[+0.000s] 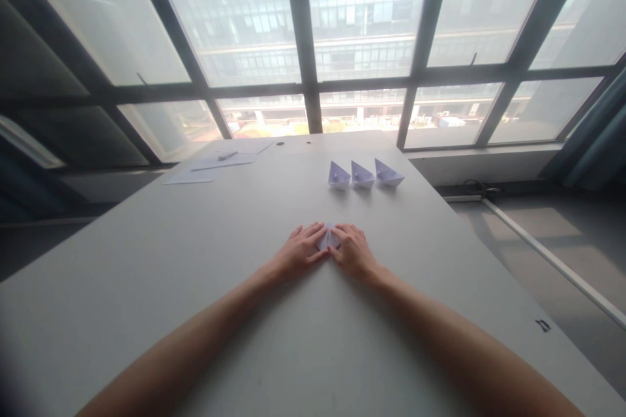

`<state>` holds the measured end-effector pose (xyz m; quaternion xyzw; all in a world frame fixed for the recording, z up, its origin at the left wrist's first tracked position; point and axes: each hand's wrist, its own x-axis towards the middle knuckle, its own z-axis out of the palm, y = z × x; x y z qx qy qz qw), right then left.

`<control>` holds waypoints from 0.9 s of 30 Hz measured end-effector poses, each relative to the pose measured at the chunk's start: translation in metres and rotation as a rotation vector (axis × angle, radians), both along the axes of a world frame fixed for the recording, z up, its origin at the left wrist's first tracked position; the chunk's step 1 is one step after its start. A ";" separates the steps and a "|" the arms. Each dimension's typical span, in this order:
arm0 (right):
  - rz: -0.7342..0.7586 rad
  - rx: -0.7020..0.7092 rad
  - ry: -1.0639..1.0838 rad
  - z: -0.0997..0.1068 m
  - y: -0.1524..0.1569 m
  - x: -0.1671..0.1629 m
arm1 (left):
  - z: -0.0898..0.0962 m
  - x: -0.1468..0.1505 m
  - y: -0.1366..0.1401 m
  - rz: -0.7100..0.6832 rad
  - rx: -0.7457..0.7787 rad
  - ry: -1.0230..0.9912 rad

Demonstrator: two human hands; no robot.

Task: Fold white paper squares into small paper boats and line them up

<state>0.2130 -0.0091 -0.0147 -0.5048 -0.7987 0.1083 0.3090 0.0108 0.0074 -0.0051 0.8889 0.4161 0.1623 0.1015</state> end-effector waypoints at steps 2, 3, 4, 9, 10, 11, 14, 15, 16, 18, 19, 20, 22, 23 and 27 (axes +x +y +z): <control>0.016 0.010 0.068 0.003 -0.002 0.001 | 0.002 0.000 0.001 -0.027 0.004 -0.101; 0.027 0.018 0.113 0.004 -0.002 0.001 | 0.003 0.000 0.001 -0.045 0.001 -0.165; 0.039 0.026 0.165 0.005 -0.003 0.001 | 0.004 -0.001 0.001 -0.062 -0.005 -0.223; 0.038 0.032 0.419 0.002 -0.001 0.002 | 0.005 -0.002 0.002 -0.072 -0.081 -0.472; 0.032 0.023 0.453 0.001 0.000 0.003 | 0.005 -0.002 0.002 -0.052 -0.119 -0.527; 0.031 0.007 0.482 0.001 0.001 0.003 | 0.005 -0.002 0.003 -0.025 -0.164 -0.579; 0.073 -0.067 0.543 0.001 0.003 0.004 | 0.008 -0.003 0.005 0.048 -0.295 -0.683; 0.090 -0.089 0.551 0.003 0.003 0.004 | 0.009 -0.003 0.006 0.056 -0.328 -0.699; 0.106 -0.107 0.552 0.004 0.002 0.004 | 0.011 -0.003 0.006 0.056 -0.354 -0.708; 0.130 -0.135 0.535 0.008 0.001 0.003 | 0.013 -0.003 0.006 0.045 -0.376 -0.702; 0.135 -0.151 0.523 0.009 0.000 0.002 | 0.014 -0.003 0.006 0.038 -0.376 -0.692; 0.134 -0.169 0.514 0.010 -0.001 0.001 | 0.014 -0.003 0.005 0.028 -0.374 -0.683; 0.128 -0.202 0.514 0.012 -0.001 -0.001 | 0.015 -0.002 0.004 0.007 -0.373 -0.670; 0.125 -0.216 0.530 0.012 0.000 -0.002 | 0.014 -0.002 0.004 0.002 -0.378 -0.665; 0.102 -0.254 0.646 0.010 0.003 0.000 | 0.015 -0.001 0.004 0.007 -0.443 -0.628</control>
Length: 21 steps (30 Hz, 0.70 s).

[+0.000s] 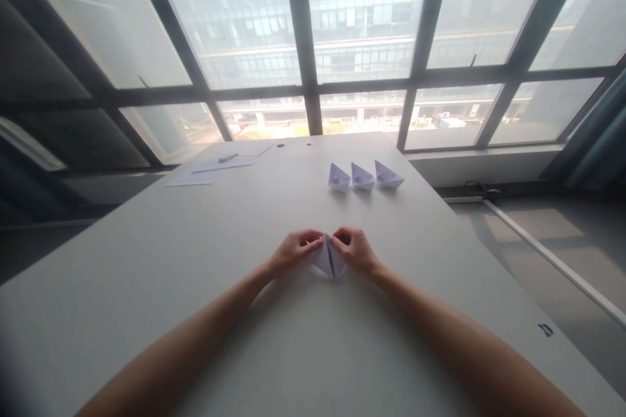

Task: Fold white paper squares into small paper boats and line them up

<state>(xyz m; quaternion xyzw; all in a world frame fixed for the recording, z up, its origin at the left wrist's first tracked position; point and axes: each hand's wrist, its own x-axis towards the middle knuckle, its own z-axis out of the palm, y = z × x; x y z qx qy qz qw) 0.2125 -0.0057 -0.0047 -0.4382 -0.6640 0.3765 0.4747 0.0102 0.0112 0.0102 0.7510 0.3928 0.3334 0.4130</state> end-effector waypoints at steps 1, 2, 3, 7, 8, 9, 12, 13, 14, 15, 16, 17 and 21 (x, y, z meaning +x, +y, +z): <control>-0.014 -0.009 0.019 -0.001 0.001 0.001 | 0.001 0.000 0.000 -0.013 -0.021 0.016; -0.025 -0.016 0.029 -0.001 0.001 0.002 | 0.002 0.000 0.000 -0.025 -0.038 0.030; -0.027 -0.021 0.029 -0.001 0.002 0.002 | 0.003 0.000 -0.001 -0.033 -0.052 0.041; 0.031 -0.038 -0.003 -0.001 0.003 0.003 | 0.007 -0.001 -0.002 -0.024 -0.079 0.039; 0.048 -0.041 -0.010 0.000 0.003 0.003 | 0.008 -0.001 -0.003 -0.023 -0.085 0.035; 0.061 -0.046 -0.014 0.001 0.003 0.003 | 0.008 -0.001 -0.003 -0.023 -0.090 0.031; 0.089 -0.073 -0.011 0.005 0.002 0.003 | 0.009 -0.001 -0.003 -0.028 -0.104 0.024; 0.097 -0.085 -0.007 0.006 0.001 0.004 | 0.009 -0.001 -0.003 -0.030 -0.105 0.022; 0.104 -0.096 -0.002 0.008 0.001 0.004 | 0.009 -0.002 -0.003 -0.032 -0.104 0.021; 0.108 -0.105 0.003 0.009 0.001 0.004 | 0.009 -0.002 -0.003 -0.034 -0.104 0.018; 0.107 -0.110 0.010 0.010 0.000 0.004 | 0.009 -0.002 -0.003 -0.036 -0.106 0.014; 0.101 -0.113 0.016 0.010 0.000 0.004 | 0.009 -0.002 -0.003 -0.037 -0.109 0.008; 0.048 -0.126 0.054 0.008 0.002 0.004 | 0.009 -0.001 -0.003 -0.013 -0.131 -0.039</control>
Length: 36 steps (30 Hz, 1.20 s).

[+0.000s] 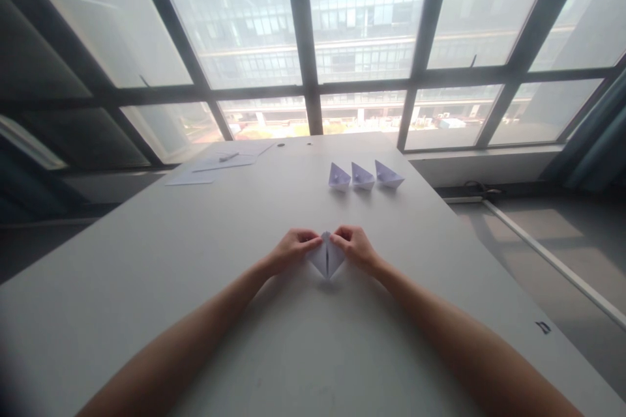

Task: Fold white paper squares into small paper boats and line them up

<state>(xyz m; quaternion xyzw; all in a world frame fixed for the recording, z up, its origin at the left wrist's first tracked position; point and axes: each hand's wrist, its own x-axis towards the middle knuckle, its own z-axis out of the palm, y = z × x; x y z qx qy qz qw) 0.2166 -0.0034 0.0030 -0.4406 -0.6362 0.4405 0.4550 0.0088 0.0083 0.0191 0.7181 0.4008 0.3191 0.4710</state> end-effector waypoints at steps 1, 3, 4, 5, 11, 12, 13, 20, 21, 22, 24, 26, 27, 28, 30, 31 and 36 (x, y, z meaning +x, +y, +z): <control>-0.017 -0.007 0.016 -0.001 0.001 0.000 | 0.000 0.001 0.000 0.015 -0.013 -0.017; -0.060 -0.019 0.058 -0.003 0.002 0.001 | -0.001 0.002 0.001 0.058 -0.043 -0.060; -0.085 -0.020 0.083 -0.004 0.003 0.002 | -0.002 0.002 0.001 0.087 -0.056 -0.087; -0.111 -0.019 0.111 -0.005 0.004 0.003 | -0.003 0.002 0.002 0.119 -0.063 -0.117; -0.261 0.014 0.271 -0.008 0.007 0.006 | -0.015 -0.002 0.012 0.351 -0.016 -0.331; -0.279 0.024 0.290 -0.009 0.008 0.005 | -0.017 -0.003 0.014 0.382 -0.012 -0.386; -0.297 0.035 0.306 -0.010 0.009 0.005 | -0.019 -0.004 0.015 0.410 -0.006 -0.444; -0.404 0.125 0.320 -0.015 0.018 0.006 | -0.026 -0.005 0.023 0.574 0.018 -0.671; -0.413 0.127 0.313 -0.016 0.018 0.006 | -0.027 -0.005 0.024 0.577 0.011 -0.703; -0.422 0.125 0.305 -0.016 0.019 0.006 | -0.027 -0.005 0.024 0.572 0.003 -0.739; -0.434 0.116 0.289 -0.017 0.019 0.006 | -0.027 -0.004 0.025 0.551 -0.022 -0.800; -0.432 0.104 0.282 -0.018 0.018 0.005 | -0.026 -0.003 0.025 0.541 -0.058 -0.823; -0.425 0.096 0.279 -0.019 0.018 0.005 | -0.025 -0.002 0.025 0.546 -0.074 -0.819; -0.413 0.085 0.272 -0.020 0.019 0.005 | -0.024 -0.002 0.025 0.554 -0.082 -0.809; -0.394 0.061 0.249 -0.021 0.020 0.005 | -0.023 -0.001 0.024 0.562 -0.068 -0.775; -0.392 0.058 0.238 -0.021 0.021 0.006 | -0.022 -0.002 0.023 0.563 -0.044 -0.756; -0.412 0.146 0.149 -0.013 0.016 0.006 | -0.019 -0.004 0.022 0.558 0.085 -0.628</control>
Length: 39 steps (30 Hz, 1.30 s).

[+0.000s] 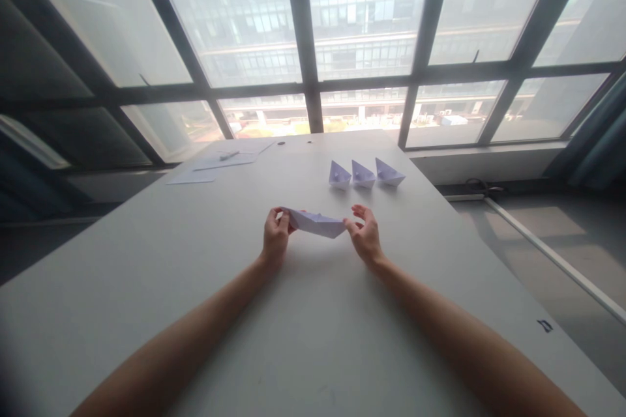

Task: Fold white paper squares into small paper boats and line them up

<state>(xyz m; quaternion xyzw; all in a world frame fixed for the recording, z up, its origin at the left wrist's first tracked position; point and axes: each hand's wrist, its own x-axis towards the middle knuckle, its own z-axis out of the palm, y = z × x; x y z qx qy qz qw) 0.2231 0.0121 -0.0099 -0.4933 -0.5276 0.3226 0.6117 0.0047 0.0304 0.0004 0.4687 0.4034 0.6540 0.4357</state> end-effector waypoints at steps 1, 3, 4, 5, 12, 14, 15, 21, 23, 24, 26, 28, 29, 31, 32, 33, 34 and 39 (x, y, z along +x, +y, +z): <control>0.025 0.014 -0.052 0.002 -0.003 -0.001 | 0.001 0.000 -0.001 -0.006 0.003 0.031; 0.121 0.010 -0.133 0.005 -0.008 -0.004 | 0.002 0.000 -0.003 -0.037 0.008 0.079; 0.176 -0.010 -0.150 0.006 -0.011 -0.006 | 0.003 0.000 -0.004 -0.060 0.011 0.095; 0.223 -0.042 -0.152 0.006 -0.012 -0.007 | 0.004 0.001 -0.006 -0.085 0.013 0.102; 0.325 -0.139 -0.036 0.006 -0.016 -0.010 | 0.011 0.007 -0.015 -0.352 -0.062 -0.117; 0.312 -0.111 0.019 0.007 -0.017 -0.011 | 0.010 0.008 -0.016 -0.447 -0.111 -0.123; 0.310 -0.107 0.046 0.008 -0.018 -0.012 | 0.009 0.008 -0.016 -0.472 -0.137 -0.097; 0.414 -0.178 -0.035 0.013 -0.021 -0.016 | 0.007 0.008 -0.019 -0.435 -0.133 0.077; 0.397 -0.188 -0.068 0.014 -0.022 -0.015 | 0.009 0.010 -0.022 -0.460 -0.094 0.106; 0.383 -0.191 -0.071 0.014 -0.022 -0.015 | 0.009 0.011 -0.023 -0.466 -0.073 0.108; 0.351 -0.188 -0.065 0.013 -0.021 -0.014 | 0.010 0.013 -0.026 -0.464 -0.030 0.099; 0.315 -0.181 -0.047 0.011 -0.021 -0.014 | 0.009 0.016 -0.027 -0.457 -0.002 0.118; 0.296 -0.179 -0.037 0.010 -0.021 -0.015 | 0.008 0.017 -0.027 -0.459 0.004 0.157; 0.267 -0.175 -0.019 0.008 -0.021 -0.015 | 0.006 0.017 -0.026 -0.444 0.009 0.265; 0.264 -0.169 -0.016 0.008 -0.021 -0.015 | 0.005 0.017 -0.026 -0.427 0.011 0.318; 0.276 -0.164 -0.016 0.008 -0.021 -0.015 | 0.004 0.017 -0.025 -0.402 0.013 0.355; 0.309 -0.167 -0.018 0.008 -0.021 -0.014 | 0.003 0.017 -0.025 -0.373 0.016 0.371; 0.507 -0.205 -0.047 0.011 -0.022 -0.013 | 0.001 0.016 -0.023 -0.330 0.015 0.323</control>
